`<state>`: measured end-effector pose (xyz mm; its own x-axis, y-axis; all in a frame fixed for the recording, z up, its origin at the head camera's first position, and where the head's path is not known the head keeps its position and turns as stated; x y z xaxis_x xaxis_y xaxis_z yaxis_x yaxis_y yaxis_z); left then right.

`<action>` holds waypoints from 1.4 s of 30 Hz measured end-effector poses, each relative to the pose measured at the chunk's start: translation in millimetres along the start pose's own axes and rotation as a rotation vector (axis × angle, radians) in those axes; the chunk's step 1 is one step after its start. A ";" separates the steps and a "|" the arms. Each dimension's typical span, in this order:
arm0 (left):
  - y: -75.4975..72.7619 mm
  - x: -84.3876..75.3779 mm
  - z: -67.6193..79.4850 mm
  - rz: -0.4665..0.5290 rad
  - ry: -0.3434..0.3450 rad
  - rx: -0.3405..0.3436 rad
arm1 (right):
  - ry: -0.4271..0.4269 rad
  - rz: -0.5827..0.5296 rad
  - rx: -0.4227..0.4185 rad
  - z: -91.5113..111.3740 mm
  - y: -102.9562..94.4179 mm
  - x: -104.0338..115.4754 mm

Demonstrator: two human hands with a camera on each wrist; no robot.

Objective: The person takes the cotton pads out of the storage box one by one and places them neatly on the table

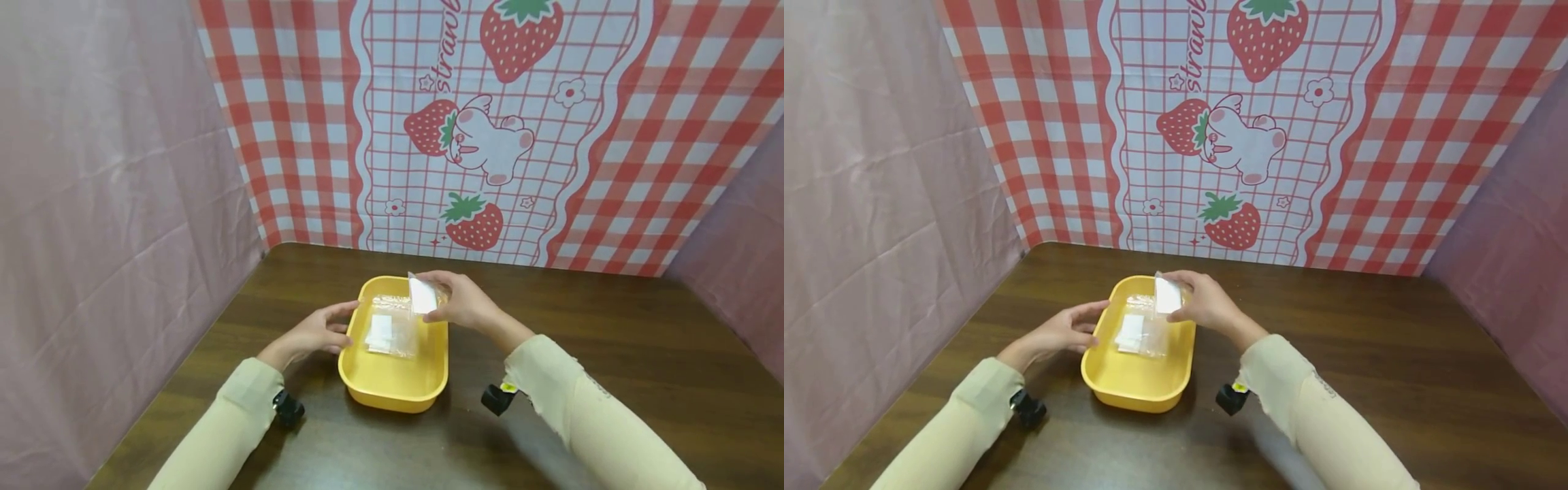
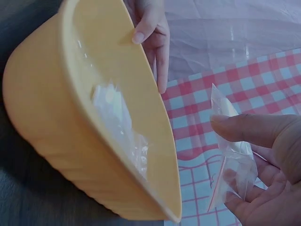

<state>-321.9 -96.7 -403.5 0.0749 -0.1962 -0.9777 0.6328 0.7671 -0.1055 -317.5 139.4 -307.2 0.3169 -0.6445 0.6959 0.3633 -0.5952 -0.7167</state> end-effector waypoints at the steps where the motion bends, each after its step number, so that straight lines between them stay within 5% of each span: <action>1: 0.0 -0.1 0.2 0.001 -0.002 -0.003 | -0.001 0.000 -0.006 1.9 -0.7 -1.3; 14: 1.6 -1.5 1.2 -0.001 0.000 0.010 | -0.070 -0.102 -0.086 28.2 -5.5 -26.7; 32: -0.6 -2.4 -0.4 -0.016 0.006 -0.013 | -0.068 -0.046 -0.176 43.5 -14.7 -82.0; 42: -0.7 -2.1 -0.1 -0.014 0.006 -0.005 | -0.052 -0.002 -0.150 41.6 -15.6 -104.6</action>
<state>-322.6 -96.8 -401.4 0.0614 -0.2038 -0.9771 0.6300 0.7672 -0.1204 -319.9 236.1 -366.8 0.3621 -0.6197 0.6963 0.2305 -0.6642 -0.7111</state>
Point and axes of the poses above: each hand's wrist, its own z-axis away from the middle knuckle, its own y-axis out of the palm, x = y × z, the point moved 6 cm from there along -z, towards the middle knuckle, and after that the axes turned 11 degrees about x, right-handed, at the moved point
